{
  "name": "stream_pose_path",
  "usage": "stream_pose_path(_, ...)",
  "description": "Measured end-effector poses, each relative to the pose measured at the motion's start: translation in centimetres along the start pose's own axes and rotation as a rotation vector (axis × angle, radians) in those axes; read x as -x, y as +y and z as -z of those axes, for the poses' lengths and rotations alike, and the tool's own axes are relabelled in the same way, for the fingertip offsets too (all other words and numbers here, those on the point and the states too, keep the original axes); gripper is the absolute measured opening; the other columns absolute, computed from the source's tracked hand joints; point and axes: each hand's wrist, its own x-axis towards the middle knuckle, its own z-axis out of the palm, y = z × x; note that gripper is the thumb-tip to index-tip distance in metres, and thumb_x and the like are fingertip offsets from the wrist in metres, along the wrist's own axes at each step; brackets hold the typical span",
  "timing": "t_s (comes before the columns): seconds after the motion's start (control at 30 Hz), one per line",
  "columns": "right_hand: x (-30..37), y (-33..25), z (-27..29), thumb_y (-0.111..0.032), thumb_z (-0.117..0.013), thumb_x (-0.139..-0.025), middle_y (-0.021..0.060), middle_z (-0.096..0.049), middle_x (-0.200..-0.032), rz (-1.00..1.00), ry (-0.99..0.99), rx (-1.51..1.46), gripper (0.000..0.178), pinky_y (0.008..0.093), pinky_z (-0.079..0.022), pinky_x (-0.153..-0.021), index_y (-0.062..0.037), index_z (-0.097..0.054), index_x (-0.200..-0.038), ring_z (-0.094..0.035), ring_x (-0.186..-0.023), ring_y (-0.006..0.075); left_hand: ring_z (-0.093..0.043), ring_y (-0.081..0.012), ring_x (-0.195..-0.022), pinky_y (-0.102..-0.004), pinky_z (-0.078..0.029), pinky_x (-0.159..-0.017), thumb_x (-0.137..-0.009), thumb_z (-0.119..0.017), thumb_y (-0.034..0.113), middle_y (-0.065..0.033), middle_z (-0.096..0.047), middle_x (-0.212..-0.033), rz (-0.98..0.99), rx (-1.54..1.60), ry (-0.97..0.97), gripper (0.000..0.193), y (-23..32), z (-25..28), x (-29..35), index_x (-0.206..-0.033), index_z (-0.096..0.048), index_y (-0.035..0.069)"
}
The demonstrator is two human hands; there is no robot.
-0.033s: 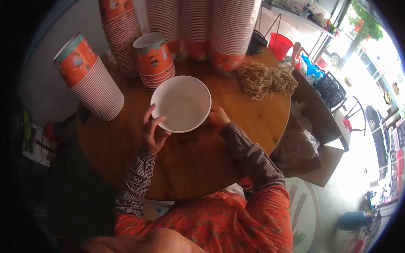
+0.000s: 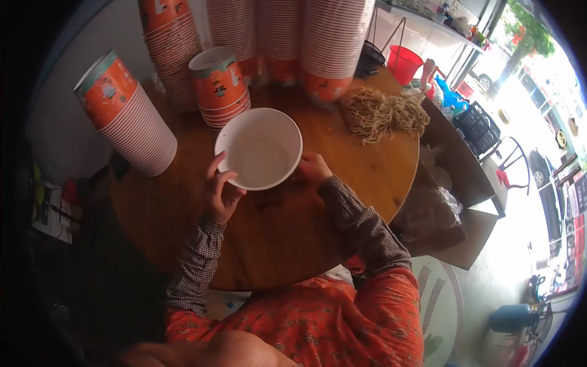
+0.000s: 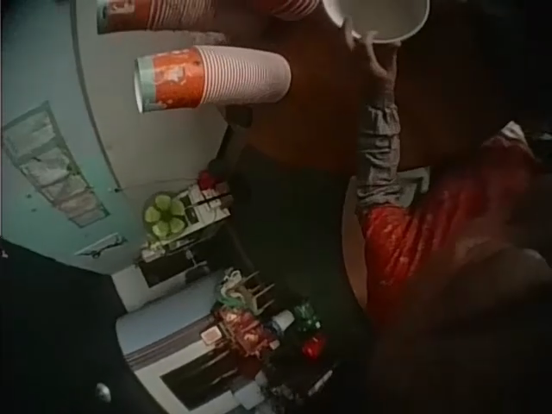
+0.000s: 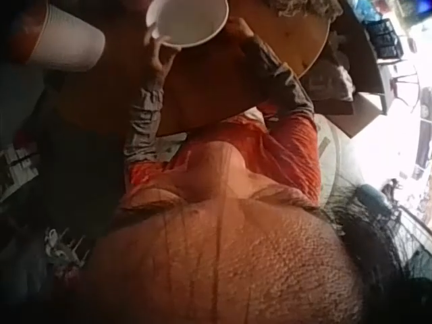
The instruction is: Thread and knot string handles through the pre-punched holes of decorative paper buckets.
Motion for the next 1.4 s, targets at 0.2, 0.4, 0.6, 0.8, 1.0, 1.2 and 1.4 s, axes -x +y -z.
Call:
stream_pose_path(0.2, -2.3, -3.7, 13.7, -0.005, -0.061, -0.084, 0.0069, -0.065, -0.078, 0.627, 0.545, 0.547, 0.011, 0.03, -0.051, -0.055, -0.0004, -0.067, -0.091, -0.062, -0.065, 0.0145, -0.054, -0.031, -0.106, -0.0397, -0.046, -0.086, -0.084, -0.072, 0.032, -0.0158, -0.053, -0.125, 0.091, -0.1, 0.116, 0.033, 0.3, -0.9, -1.3, -0.095, -0.056, 0.006)
stream_pose_path(0.4, -5.5, -8.2, 22.1, -0.019, -0.065, -0.08, 0.0138, -0.064, -0.09, 0.643, 0.852, 1.038, 0.016, 0.0393, -0.049, -0.077, -0.0074, -0.069, -0.09, -0.062, -0.088, 0.0318, -0.055, -0.0268, -0.105, -0.0378, -0.046, -0.088, -0.086, -0.07, 0.031, -0.0138, -0.055, -0.121, 0.216, -0.059, 0.24, 0.032, -1.2, 0.1, -1.5, -0.094, -0.055, 0.004)
stream_pose_path(0.6, -8.6, -9.9, 20.4, -0.028, -0.067, -0.082, 0.0104, -0.061, -0.101, 0.592, 0.843, 1.243, 0.019, 0.0415, -0.049, -0.076, -0.0118, -0.07, -0.092, -0.062, -0.089, 0.0319, -0.053, -0.0291, -0.11, -0.0391, -0.045, -0.091, -0.088, -0.067, 0.032, -0.0153, -0.053, -0.125, 0.205, -0.076, 0.21, 0.033, -2.0, -0.2, -0.6, -0.096, -0.054, 0.003)
stream_pose_path(0.8, -10.5, -10.4, 19.2, -0.031, -0.066, -0.081, 0.0096, -0.062, -0.096, 0.461, 0.892, 1.442, 0.019, 0.0433, -0.05, -0.074, -0.0139, -0.071, -0.087, -0.063, -0.088, 0.0331, -0.052, -0.0317, -0.113, -0.0415, -0.044, -0.093, -0.09, -0.064, 0.034, -0.0166, -0.052, -0.127, 0.198, -0.135, 0.182, 0.035, -1.8, 0.0, -0.7, -0.1, -0.054, 0.002)
stream_pose_path(1.0, -10.0, -13.7, 19.2, -0.027, -0.068, -0.077, 0.011, -0.069, -0.076, 0.633, 0.628, 0.83, 0.026, 0.0344, -0.052, -0.069, -0.0042, -0.071, -0.089, -0.067, -0.073, 0.0215, -0.049, -0.0336, -0.118, -0.0444, -0.042, -0.097, -0.09, -0.063, 0.035, -0.0173, -0.049, -0.131, 0.189, -0.167, 0.174, 0.042, -1.3, -0.8, -1.6, -0.116, -0.054, 0.002)
stream_pose_path(1.2, 1.8, -20.5, 4.9, -0.013, -0.064, -0.088, -0.0007, -0.062, -0.074, 0.506, 0.031, 0.388, 0.013, 0.0236, -0.044, -0.054, -0.0019, -0.068, -0.093, -0.055, -0.063, 0.0068, -0.048, -0.0346, -0.119, -0.0455, -0.041, -0.098, -0.09, -0.063, 0.025, -0.0174, -0.05, -0.13, 0.162, -0.382, 0.239, 0.038, 0.6, 0.8, -2.3, -0.12, -0.055, 0.003)
stream_pose_path(1.4, 7.3, -15.8, -3.4, -0.013, -0.064, -0.089, -0.0031, -0.058, -0.068, 0.326, -0.168, 0.269, 0.007, 0.0181, -0.037, -0.046, -0.0062, -0.063, -0.088, -0.048, -0.053, 0.0026, -0.059, -0.0273, -0.1, -0.0371, -0.046, -0.09, -0.09, -0.059, 0.009, -0.0145, -0.062, -0.106, 0.31, 0.246, 0.127, 0.019, 6.3, -1.3, -1.2, -0.107, -0.062, 0.001)
